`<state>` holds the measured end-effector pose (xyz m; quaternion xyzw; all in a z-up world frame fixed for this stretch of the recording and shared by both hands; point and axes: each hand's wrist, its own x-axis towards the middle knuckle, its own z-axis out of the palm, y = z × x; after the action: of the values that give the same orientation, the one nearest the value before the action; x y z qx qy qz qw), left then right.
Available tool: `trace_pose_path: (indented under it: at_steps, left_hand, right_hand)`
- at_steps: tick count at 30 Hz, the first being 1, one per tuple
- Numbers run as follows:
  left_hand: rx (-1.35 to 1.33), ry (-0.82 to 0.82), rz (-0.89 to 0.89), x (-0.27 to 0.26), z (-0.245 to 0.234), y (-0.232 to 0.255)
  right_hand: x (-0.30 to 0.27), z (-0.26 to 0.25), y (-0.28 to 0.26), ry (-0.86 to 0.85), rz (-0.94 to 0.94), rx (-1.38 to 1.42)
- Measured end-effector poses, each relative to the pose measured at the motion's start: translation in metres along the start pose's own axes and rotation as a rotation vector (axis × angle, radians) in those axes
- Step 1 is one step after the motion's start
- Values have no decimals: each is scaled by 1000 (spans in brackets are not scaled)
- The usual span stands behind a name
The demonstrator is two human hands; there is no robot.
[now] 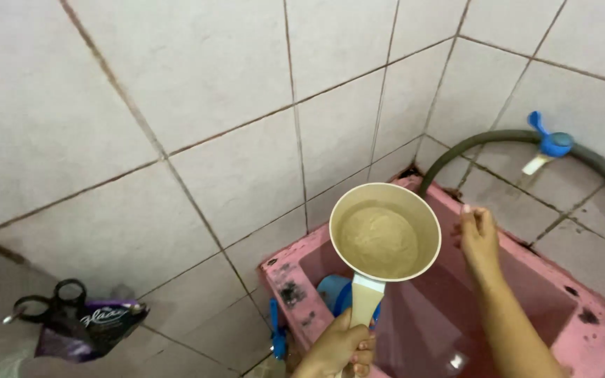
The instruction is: Washing green leafy vegetables in a container using water from a tub in a bathroom area.
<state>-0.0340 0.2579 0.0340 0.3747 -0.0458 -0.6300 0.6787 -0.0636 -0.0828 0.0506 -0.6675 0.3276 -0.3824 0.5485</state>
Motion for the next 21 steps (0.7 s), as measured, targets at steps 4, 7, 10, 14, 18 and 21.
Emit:
trace_pose_path:
  at_steps: [4,7,10,14,18,21]
  left_hand:
    - [-40,76,122,-54,-14,-20]
    - [-63,152,216,-82,-35,-52]
    - [-124,172,350,-101,-71,-93]
    - [-8,363,482,-148,-81,-141]
    - [78,431,705,-193,-72,-181]
    - [111,535,829,-233,-44,-239]
  right_hand:
    - [-80,30,52,-346,210,152]
    - [-153,54,50,-747,576,88]
    - [-230,83,43,-1157,708,246]
    - [-321,106,58,-1523,894,554]
    - [-380,129,52,-1776,864,659]
    - [-425,114,57,-1920,769,488]
